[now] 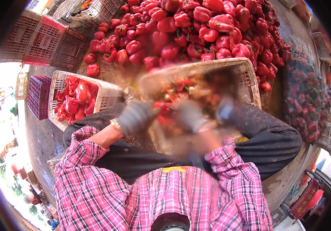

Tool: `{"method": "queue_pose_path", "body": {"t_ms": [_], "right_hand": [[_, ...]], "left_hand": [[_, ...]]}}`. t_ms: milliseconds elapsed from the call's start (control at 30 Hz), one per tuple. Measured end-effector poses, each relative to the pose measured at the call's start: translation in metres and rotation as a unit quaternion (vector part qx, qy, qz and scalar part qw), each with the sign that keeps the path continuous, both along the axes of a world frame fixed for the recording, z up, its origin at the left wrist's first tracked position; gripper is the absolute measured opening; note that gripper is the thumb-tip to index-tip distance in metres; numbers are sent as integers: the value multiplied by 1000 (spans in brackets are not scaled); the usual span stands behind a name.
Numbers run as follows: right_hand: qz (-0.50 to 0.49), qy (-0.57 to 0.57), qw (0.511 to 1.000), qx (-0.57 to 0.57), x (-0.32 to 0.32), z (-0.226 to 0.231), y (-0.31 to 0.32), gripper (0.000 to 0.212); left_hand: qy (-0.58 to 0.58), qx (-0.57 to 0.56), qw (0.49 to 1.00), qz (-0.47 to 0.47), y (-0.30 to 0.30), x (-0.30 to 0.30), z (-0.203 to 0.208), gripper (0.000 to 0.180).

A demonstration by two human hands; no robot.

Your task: The person sorts red bell peppers by hand, picking them from a large pile and placing them into crates.

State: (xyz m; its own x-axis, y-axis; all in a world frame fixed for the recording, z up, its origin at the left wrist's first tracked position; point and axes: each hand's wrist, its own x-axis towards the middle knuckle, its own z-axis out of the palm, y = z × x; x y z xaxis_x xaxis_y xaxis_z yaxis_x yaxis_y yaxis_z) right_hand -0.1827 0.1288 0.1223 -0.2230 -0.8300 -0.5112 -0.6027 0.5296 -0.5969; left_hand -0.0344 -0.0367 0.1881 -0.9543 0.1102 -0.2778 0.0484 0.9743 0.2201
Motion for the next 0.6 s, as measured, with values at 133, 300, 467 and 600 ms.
{"method": "queue_pose_path", "body": {"t_ms": [133, 300, 467, 600], "right_hand": [[-24, 60, 987, -144, -6, -43, 11, 12], [-375, -204, 869, -249, -36, -37, 26, 19], [-412, -65, 888, -194, -59, -96, 42, 31], [-366, 17, 927, -73, -54, -97, 33, 31]], "left_hand": [[-49, 16, 998, 39, -14, 4, -2, 25], [41, 5, 978, 204, -72, 44, 7, 31], [58, -215, 898, 380, -191, 121, 47, 34], [-19, -318, 806, 499, -263, 188, 56, 47]]}}
